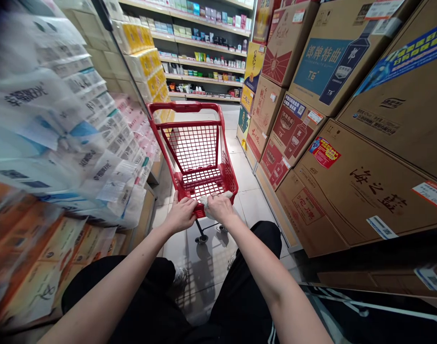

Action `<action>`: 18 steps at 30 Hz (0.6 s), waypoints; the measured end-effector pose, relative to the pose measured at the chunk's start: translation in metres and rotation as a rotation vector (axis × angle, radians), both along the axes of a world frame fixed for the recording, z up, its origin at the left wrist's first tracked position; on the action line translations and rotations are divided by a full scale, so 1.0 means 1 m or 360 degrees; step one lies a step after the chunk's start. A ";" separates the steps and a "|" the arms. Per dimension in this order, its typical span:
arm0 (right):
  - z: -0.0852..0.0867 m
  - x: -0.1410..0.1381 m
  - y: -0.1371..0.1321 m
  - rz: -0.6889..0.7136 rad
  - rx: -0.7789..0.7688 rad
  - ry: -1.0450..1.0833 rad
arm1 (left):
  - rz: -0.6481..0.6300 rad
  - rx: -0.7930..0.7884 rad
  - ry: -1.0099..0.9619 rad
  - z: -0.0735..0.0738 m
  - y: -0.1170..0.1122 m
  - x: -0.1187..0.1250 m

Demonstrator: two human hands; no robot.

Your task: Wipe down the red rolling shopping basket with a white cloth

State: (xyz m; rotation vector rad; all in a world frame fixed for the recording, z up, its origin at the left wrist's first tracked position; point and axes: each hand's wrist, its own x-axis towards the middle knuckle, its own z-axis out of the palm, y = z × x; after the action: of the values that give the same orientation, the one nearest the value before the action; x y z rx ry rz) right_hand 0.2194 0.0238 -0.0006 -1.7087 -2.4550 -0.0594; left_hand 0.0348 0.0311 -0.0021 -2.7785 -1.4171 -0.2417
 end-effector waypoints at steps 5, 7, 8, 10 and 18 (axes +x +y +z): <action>-0.002 0.004 -0.003 0.0022 0.0031 0.0039 | -0.0069 -0.0068 -0.0032 0.004 0.001 -0.009; -0.002 0.017 -0.004 0.0002 0.0034 0.0041 | -0.0096 -0.0060 -0.0041 0.004 0.002 -0.012; -0.002 0.025 -0.004 -0.0019 0.0036 0.0042 | -0.0107 -0.0051 -0.0043 0.003 0.003 -0.013; -0.003 0.041 -0.003 -0.0058 0.0045 0.0046 | -0.0125 -0.0038 -0.0048 0.002 0.004 -0.012; -0.009 0.077 0.008 -0.0123 0.0087 0.0060 | -0.0153 -0.0044 -0.0060 0.001 0.006 -0.009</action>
State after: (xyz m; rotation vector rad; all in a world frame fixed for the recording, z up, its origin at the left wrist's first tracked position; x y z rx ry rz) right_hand 0.2961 0.0318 -0.0093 -1.7647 -2.3381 -0.1008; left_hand 0.0260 0.0374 -0.0012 -2.8831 -1.3057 -0.2794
